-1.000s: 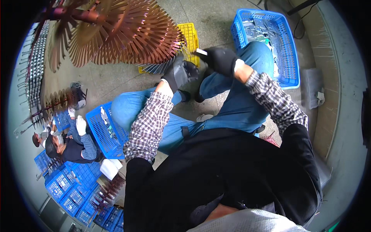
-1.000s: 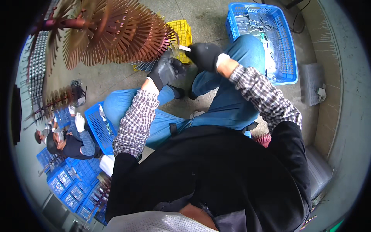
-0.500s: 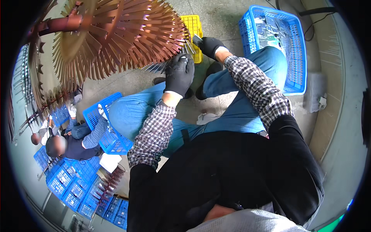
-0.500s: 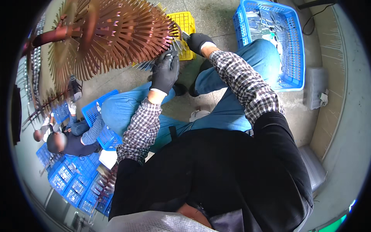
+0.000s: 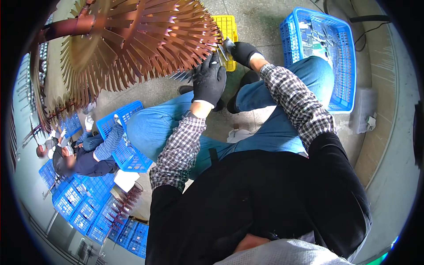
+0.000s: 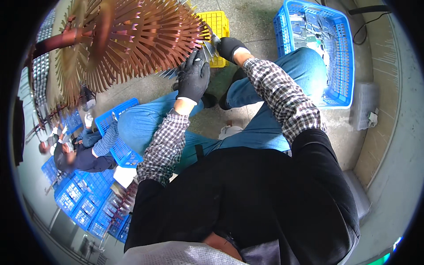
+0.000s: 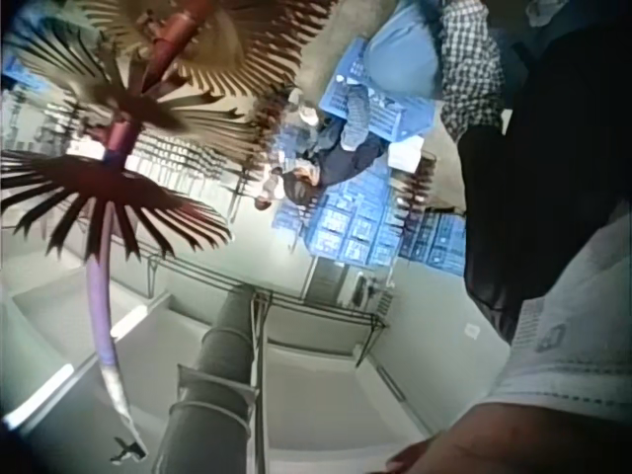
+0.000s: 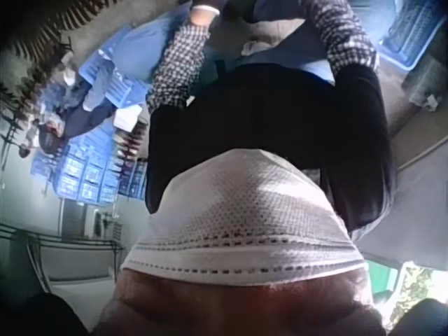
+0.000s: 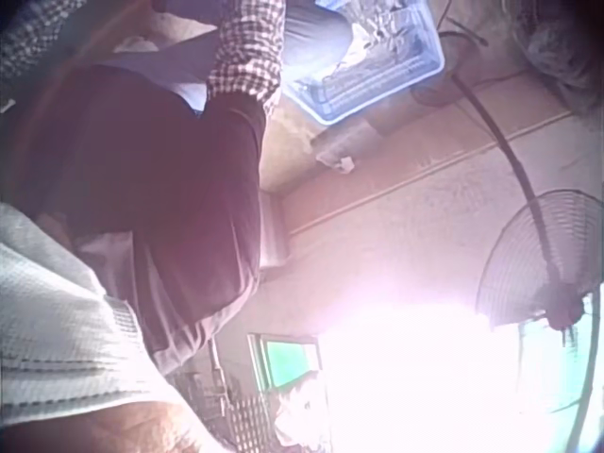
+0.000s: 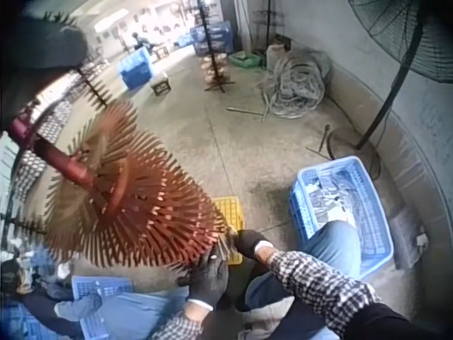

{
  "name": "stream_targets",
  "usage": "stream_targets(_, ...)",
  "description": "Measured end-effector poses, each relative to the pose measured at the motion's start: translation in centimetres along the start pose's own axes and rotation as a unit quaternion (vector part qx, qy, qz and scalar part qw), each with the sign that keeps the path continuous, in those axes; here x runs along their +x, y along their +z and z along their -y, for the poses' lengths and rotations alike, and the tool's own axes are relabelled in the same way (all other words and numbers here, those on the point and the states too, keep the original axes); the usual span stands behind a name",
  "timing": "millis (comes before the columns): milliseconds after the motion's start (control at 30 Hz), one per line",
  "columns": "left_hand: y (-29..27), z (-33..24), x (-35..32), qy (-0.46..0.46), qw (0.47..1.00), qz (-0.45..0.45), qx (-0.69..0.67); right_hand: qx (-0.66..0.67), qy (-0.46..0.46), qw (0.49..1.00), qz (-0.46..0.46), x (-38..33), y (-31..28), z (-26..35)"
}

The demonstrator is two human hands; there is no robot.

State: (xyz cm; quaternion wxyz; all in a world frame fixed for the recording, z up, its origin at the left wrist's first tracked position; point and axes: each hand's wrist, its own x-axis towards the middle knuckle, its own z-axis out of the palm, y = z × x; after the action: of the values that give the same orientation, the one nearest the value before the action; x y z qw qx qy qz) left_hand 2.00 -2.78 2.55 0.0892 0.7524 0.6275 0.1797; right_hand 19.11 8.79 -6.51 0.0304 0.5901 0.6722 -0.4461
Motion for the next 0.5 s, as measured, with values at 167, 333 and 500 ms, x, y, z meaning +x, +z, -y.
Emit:
stream_targets(167, 0.3, 0.0, 0.3, -0.01, 1.0, 0.001, 0.015, 0.043, -0.003, 0.999, 0.001, 0.2, 0.2, -0.4)
stream_targets(333, -0.1, -0.4, 0.8, -0.016, 1.0, 0.009, 0.02, 0.071, -0.008, 0.997, -0.001, 0.5, 0.9, -1.0)
stream_targets(500, -0.4, -0.5, 1.5, -0.002, 0.999, -0.008, 0.034, 0.081, -0.037, 0.996, -0.011, 0.7, 1.3, -1.7)
